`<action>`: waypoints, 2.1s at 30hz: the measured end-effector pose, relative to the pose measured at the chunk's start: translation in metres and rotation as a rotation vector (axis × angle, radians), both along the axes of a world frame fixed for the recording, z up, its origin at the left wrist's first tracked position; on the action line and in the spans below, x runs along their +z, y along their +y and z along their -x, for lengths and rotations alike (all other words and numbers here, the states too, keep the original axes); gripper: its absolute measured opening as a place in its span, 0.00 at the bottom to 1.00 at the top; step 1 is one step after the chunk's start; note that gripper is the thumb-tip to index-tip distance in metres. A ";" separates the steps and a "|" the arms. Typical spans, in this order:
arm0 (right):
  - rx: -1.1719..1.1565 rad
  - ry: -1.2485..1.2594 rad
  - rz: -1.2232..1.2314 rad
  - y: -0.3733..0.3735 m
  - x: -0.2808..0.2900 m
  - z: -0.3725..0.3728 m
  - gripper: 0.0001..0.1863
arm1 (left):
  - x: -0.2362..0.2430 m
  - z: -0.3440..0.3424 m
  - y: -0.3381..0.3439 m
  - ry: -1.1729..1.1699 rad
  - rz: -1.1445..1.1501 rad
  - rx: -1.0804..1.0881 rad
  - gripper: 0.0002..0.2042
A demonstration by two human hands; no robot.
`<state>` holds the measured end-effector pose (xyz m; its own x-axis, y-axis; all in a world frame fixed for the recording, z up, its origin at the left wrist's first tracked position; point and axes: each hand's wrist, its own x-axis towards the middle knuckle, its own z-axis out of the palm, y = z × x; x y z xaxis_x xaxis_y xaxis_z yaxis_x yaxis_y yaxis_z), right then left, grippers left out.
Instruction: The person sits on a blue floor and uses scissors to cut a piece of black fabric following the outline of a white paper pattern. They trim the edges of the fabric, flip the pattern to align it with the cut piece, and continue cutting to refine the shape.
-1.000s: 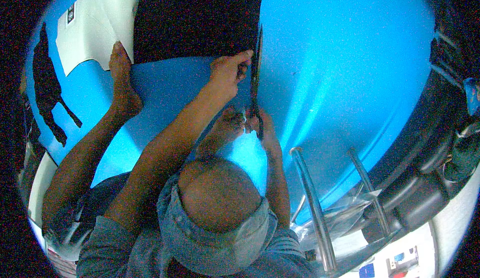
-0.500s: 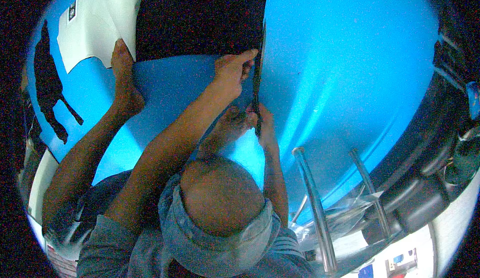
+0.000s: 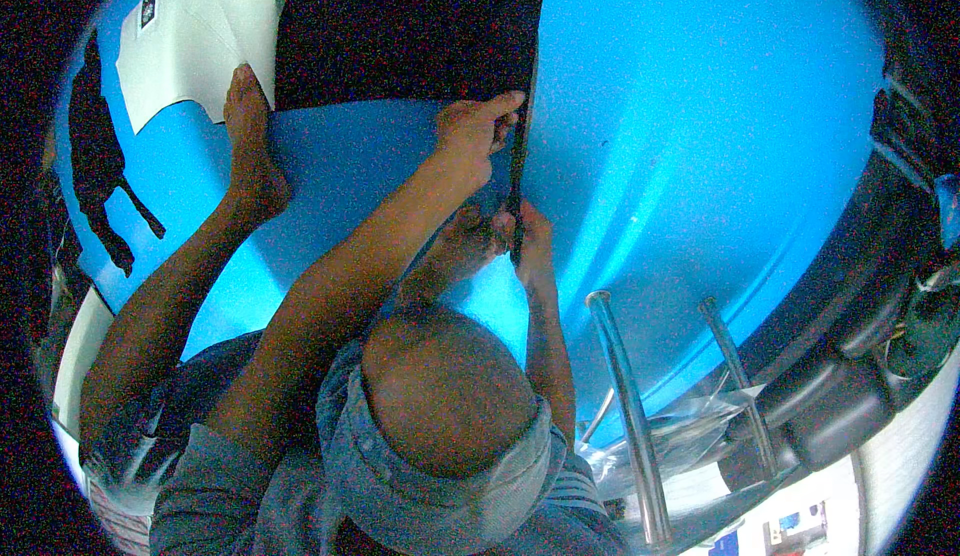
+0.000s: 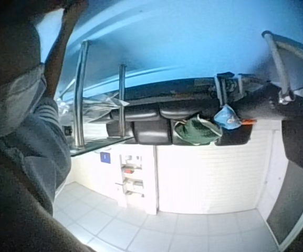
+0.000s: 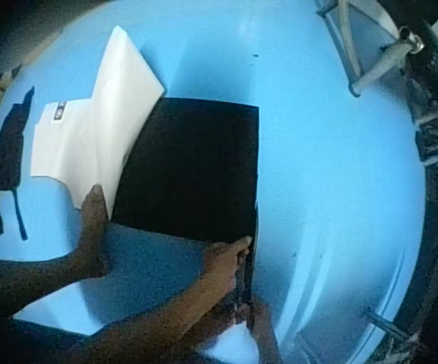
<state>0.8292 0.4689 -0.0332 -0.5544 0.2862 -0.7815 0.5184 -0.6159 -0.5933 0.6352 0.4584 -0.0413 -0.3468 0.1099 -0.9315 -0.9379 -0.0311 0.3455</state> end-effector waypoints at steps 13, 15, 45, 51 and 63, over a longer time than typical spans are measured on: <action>0.040 0.015 -0.008 -0.004 -0.009 -0.003 0.16 | -0.004 0.000 0.001 0.008 0.031 -0.013 0.13; -0.011 0.021 0.020 -0.004 -0.010 -0.003 0.15 | -0.003 0.000 0.002 0.003 0.026 -0.016 0.14; -0.028 -0.074 -0.056 -0.010 -0.023 -0.007 0.14 | 0.003 0.001 0.000 0.004 -0.006 0.019 0.13; 0.003 -0.097 -0.083 -0.007 -0.015 -0.005 0.10 | 0.006 0.002 0.003 -0.065 0.010 0.046 0.12; 0.007 -0.104 -0.058 -0.006 -0.007 0.002 0.07 | 0.005 -0.002 0.000 -0.024 -0.031 0.067 0.11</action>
